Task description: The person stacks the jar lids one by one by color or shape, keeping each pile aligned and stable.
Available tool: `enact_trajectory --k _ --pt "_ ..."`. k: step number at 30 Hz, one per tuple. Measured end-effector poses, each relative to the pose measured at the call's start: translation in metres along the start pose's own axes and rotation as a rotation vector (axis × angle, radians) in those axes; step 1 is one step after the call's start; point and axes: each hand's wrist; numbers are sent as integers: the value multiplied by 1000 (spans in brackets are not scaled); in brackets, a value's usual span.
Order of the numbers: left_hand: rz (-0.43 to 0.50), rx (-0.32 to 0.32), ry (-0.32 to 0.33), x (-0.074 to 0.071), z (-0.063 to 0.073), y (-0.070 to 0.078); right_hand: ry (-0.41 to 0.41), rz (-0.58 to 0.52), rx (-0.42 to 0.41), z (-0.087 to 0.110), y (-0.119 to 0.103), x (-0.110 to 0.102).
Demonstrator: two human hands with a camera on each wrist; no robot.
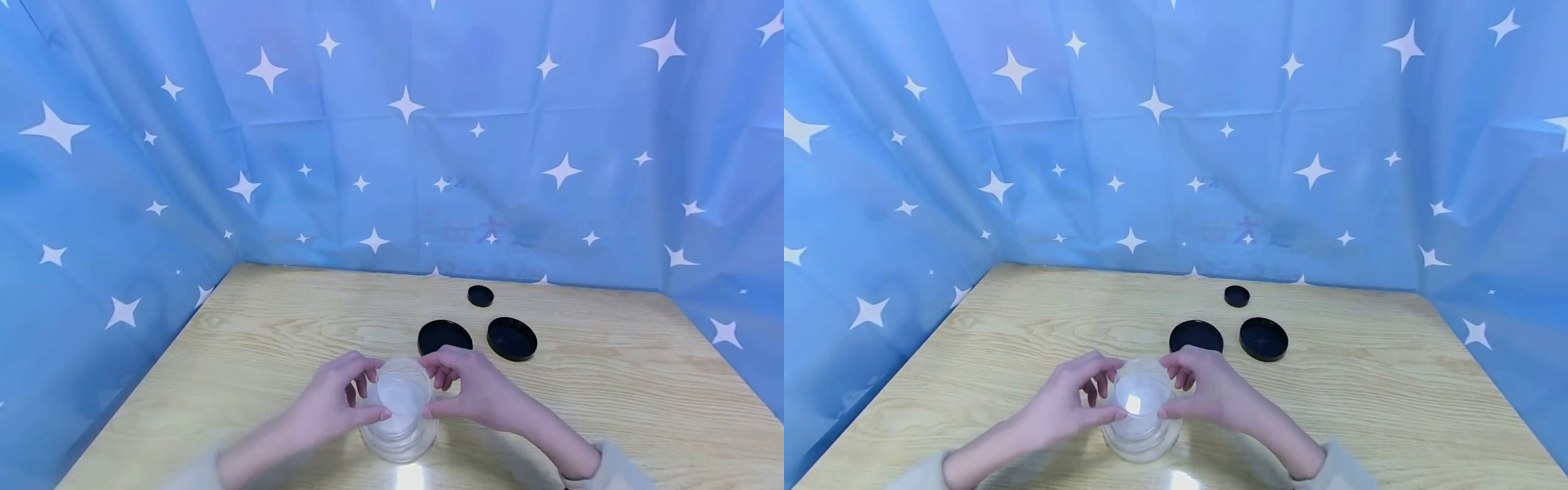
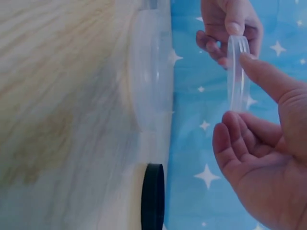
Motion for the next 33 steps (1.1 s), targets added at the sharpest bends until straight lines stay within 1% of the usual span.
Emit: enact_trajectory --k 4,7,15,19,22,27,30,33 --pt "16 -14 -37 3 8 0 -30 -5 -8 6 2 3" --pt "32 -27 -55 4 12 -1 -36 5 -8 10 3 7" --pt "74 -60 -56 3 20 -7 -25 49 -14 13 0 19" --pt "78 -58 -66 3 22 -7 -39 48 -8 12 -2 20" --pt "79 -64 -82 2 23 -7 -59 31 18 13 -3 20" --pt "88 -95 -129 3 24 -6 -90 5 71 15 -2 22" --pt "96 -109 -152 4 24 -6 -94 -2 77 17 0 23" --pt "94 -109 -155 5 23 -7 -92 4 70 17 1 24"
Point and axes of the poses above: each hand's wrist, its own z-axis away from the middle knuckle, its own x-axis out of the palm, y = z × x, and after that the axes turned 4 degrees about y, right-handed
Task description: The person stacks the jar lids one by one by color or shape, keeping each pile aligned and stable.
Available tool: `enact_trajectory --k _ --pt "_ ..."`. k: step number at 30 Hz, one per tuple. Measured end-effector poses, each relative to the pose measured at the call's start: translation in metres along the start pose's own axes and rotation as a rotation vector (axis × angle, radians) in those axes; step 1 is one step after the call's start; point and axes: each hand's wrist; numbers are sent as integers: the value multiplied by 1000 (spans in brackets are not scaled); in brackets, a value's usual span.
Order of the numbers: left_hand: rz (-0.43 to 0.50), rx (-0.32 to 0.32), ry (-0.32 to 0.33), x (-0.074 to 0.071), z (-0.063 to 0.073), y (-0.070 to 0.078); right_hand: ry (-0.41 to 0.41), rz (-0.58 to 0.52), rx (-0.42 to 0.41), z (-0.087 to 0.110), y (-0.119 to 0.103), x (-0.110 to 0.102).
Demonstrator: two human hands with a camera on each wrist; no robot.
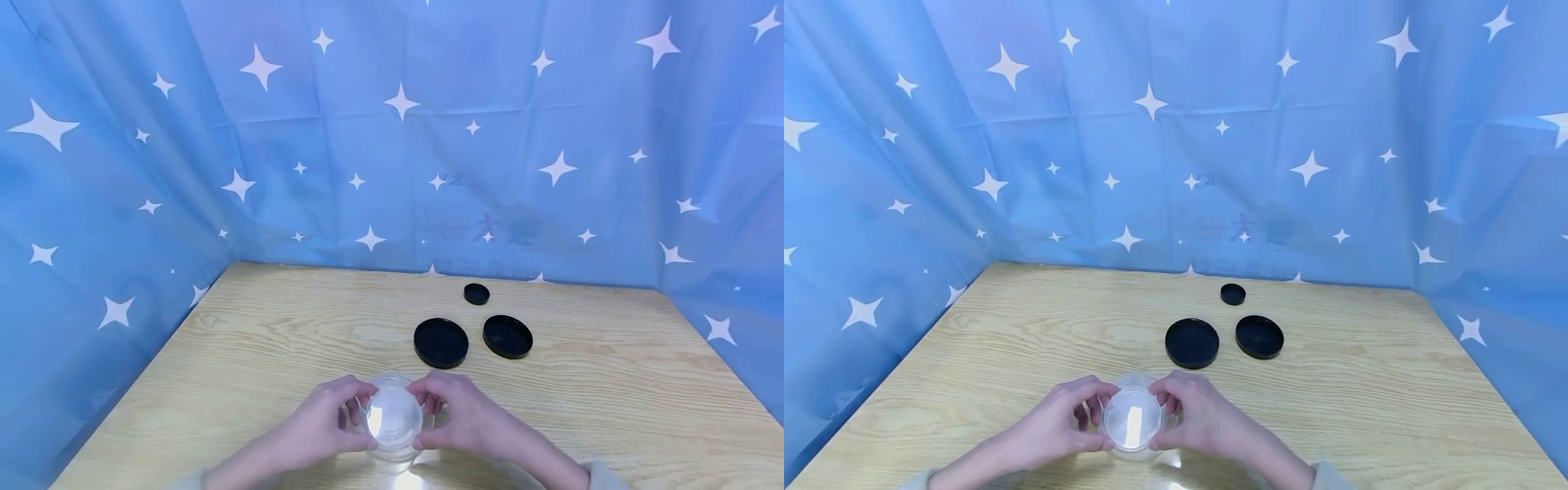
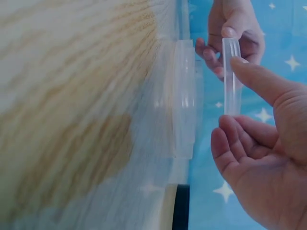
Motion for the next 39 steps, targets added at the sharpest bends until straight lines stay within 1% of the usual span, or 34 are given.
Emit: enact_trajectory --k 6,17,22,26,29,34,39 --pt "-13 0 9 -1 0 0 6 11 -8 -1 -1 0" --pt "-16 -26 -16 -1 -1 0 14 11 -31 -1 0 1" --pt "-52 -24 4 -1 -1 -1 7 13 -5 -5 0 2" --pt "-88 -24 23 -2 -3 -3 16 45 -22 -9 3 5" --pt "-104 -34 24 -2 -4 -4 25 72 -21 -11 5 6" --pt "-120 -62 27 -3 -5 -5 27 82 -17 -14 7 9" --pt "-137 -75 21 -4 -6 -6 28 99 -16 -18 9 10"
Point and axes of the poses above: each hand's wrist, its own z-axis away from the middle knuckle, its own x-axis out of the palm, y = z × x, and after that the axes turned 4 degrees about y, right-handed
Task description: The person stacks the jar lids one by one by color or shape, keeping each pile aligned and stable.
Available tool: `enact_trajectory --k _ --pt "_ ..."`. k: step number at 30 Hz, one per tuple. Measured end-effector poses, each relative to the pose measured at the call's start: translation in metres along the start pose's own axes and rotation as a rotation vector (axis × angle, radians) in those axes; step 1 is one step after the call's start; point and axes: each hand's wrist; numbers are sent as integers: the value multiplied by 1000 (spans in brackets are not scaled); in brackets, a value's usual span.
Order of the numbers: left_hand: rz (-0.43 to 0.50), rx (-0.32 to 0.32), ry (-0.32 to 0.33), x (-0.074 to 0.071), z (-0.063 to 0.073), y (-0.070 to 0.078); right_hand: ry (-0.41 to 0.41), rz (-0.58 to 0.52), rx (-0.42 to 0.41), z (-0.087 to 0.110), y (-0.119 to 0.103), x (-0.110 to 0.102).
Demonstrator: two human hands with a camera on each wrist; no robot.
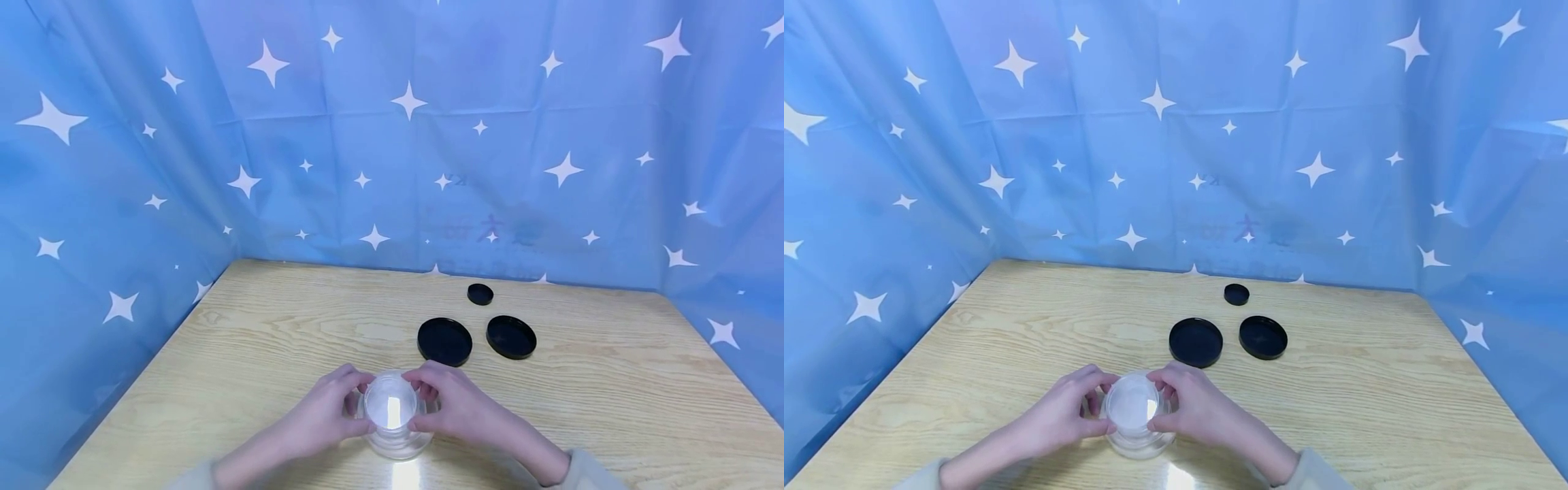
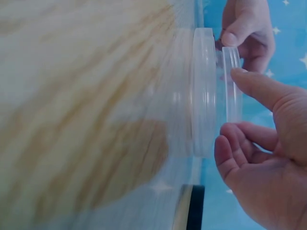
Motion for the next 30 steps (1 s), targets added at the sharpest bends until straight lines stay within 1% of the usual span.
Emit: enact_trajectory --k 7,12,21,27,30 --pt "-11 -19 -9 0 -2 -2 -32 -14 31 -2 1 0" --pt "-38 -30 -16 1 -4 -3 -50 -21 44 -2 2 -1" --pt "-50 -30 -20 1 -4 -2 -66 -13 18 -3 3 -3" --pt "-34 -61 -39 1 -5 -1 -67 -13 25 -3 3 -4" --pt "-25 -66 -43 0 -4 0 -64 -23 25 -2 2 -6"
Point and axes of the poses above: each hand's wrist, its own z-axis away from the middle knuckle, its own x-axis out of the palm, y = z × x, and after that the axes turned 4 degrees about y, right-handed
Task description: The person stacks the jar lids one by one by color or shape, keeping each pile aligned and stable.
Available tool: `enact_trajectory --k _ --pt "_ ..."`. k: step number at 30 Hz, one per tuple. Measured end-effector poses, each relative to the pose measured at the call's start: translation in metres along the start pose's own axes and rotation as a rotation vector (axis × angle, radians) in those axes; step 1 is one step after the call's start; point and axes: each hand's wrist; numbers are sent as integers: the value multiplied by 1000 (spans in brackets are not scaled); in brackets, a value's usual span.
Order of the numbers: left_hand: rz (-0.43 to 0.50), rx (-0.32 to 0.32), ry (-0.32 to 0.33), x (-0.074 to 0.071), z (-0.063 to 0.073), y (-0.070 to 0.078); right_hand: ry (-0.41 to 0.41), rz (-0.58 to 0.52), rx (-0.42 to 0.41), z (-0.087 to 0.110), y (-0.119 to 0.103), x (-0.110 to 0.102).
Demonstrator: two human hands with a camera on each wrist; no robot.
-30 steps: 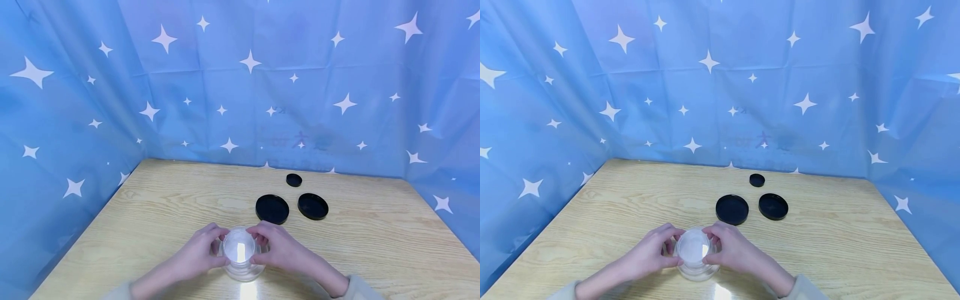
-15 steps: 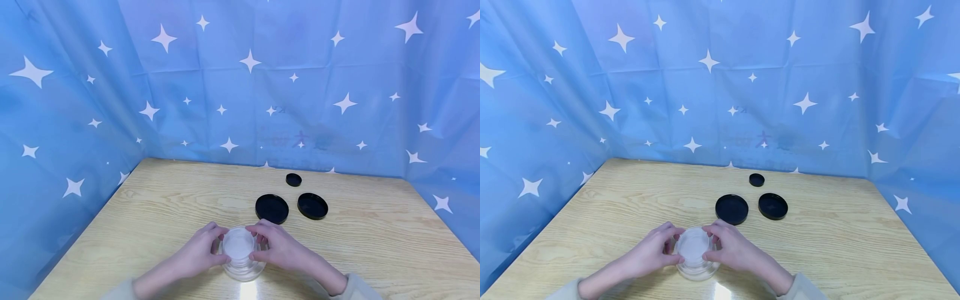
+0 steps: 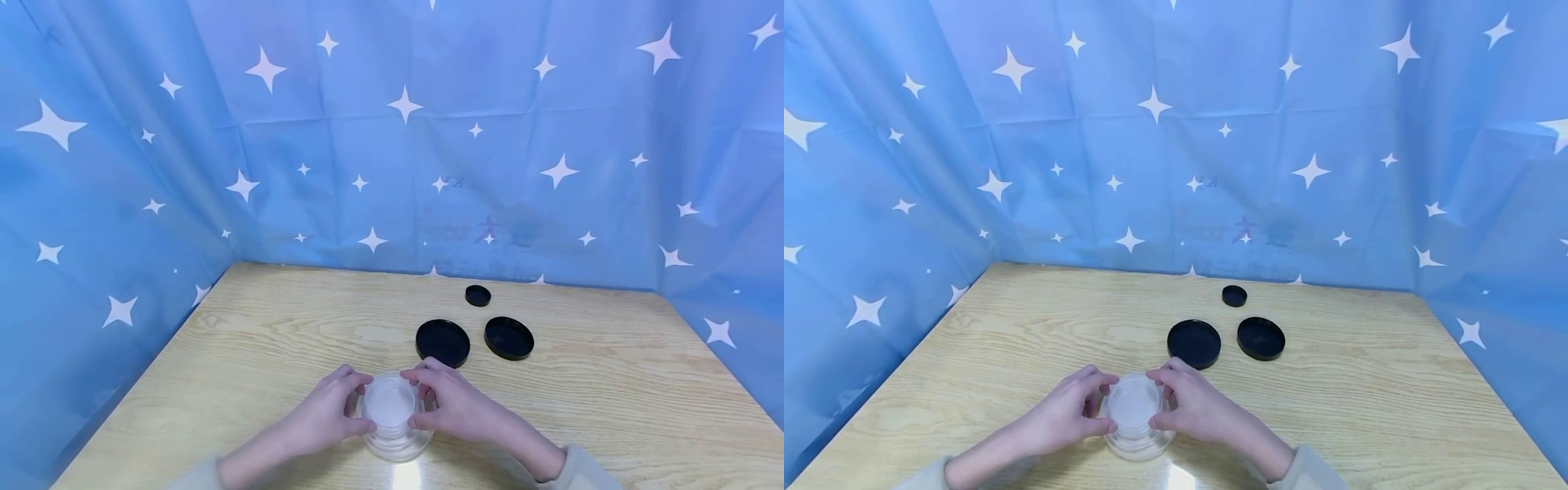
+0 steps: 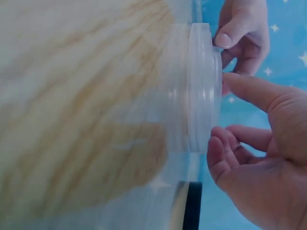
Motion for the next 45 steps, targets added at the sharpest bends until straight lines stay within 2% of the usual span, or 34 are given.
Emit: enact_trajectory --k 6,10,15,21,26,30,38,41,45 --pt "-23 28 49 -10 -7 5 23 -32 18 5 1 -15" --pt "-29 50 79 -20 -20 8 99 -7 8 7 7 -35" --pt "1 81 102 -31 -42 4 217 48 19 9 16 -63" --pt "70 124 95 -37 -78 1 276 -27 101 9 32 -86" --pt "97 71 50 -29 -109 -3 299 -79 158 6 53 -87" --pt "139 10 -21 -17 -127 -11 264 -90 209 5 64 -79" --pt "232 -74 -237 -2 -140 -20 220 54 269 1 77 -60" --pt "254 -104 -274 2 -144 -22 228 95 276 -1 78 -57" --pt "241 -108 -280 7 -148 -22 246 119 287 -1 78 -57"
Point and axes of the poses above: each hand's wrist, its own z-axis away from the middle knuckle, its own x-axis out of the palm, y = z × x, and after that the axes turned 4 degrees about y, right-handed
